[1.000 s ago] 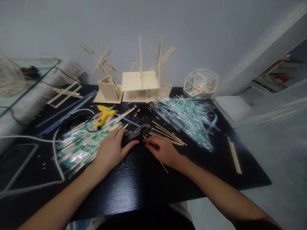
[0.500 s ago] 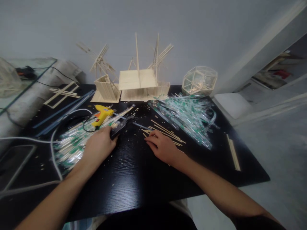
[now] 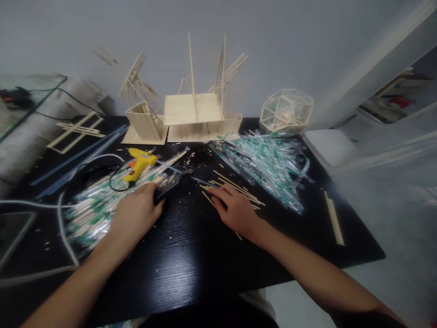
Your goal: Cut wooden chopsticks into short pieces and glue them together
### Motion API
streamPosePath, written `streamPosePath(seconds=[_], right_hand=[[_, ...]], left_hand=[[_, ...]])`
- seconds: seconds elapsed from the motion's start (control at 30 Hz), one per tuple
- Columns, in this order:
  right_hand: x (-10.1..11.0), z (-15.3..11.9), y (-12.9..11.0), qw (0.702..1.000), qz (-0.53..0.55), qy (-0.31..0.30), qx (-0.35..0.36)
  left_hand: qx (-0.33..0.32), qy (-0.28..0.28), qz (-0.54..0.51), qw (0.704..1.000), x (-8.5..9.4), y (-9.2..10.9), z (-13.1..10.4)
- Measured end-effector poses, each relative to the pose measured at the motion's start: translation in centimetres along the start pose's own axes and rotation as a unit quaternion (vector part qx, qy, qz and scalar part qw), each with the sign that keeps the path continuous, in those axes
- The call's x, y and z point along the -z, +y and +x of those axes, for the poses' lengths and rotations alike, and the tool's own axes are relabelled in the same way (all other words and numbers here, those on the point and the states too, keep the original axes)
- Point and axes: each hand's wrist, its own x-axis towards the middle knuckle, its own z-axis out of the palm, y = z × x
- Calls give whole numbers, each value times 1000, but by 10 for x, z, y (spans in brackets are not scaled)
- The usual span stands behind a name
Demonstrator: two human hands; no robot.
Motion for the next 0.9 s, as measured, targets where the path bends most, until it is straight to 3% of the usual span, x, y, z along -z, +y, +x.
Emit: streamPosePath(seconds=[0.17,0.3,0.37,0.47,0.53,0.63,0.7,0.9], right_hand=[[0,0,2,998,-22,41,-43],[2,3,3,996,6,64,-64],[3,5,3,993,34,84,-81],[4,8,0,979,128,96,-123],[5,10,-4,954,249,49,-162],[6,10,-14,867,447,-72,-208],[6,10,-21,817,519,-118,-222],[6,9,-28,784,559,-132,-234]], left_hand=[[31,56,-110,992,3,-5,-1],[48,33,-325,944,7,4,-3],[70,-22,-459,885,5,14,-6],[131,-100,-653,739,-1,28,-11],[117,-131,-702,691,-4,35,-14],[78,-171,-707,682,-6,39,-17],[67,-193,-697,687,-5,39,-18],[29,-185,-655,732,-10,39,-17]])
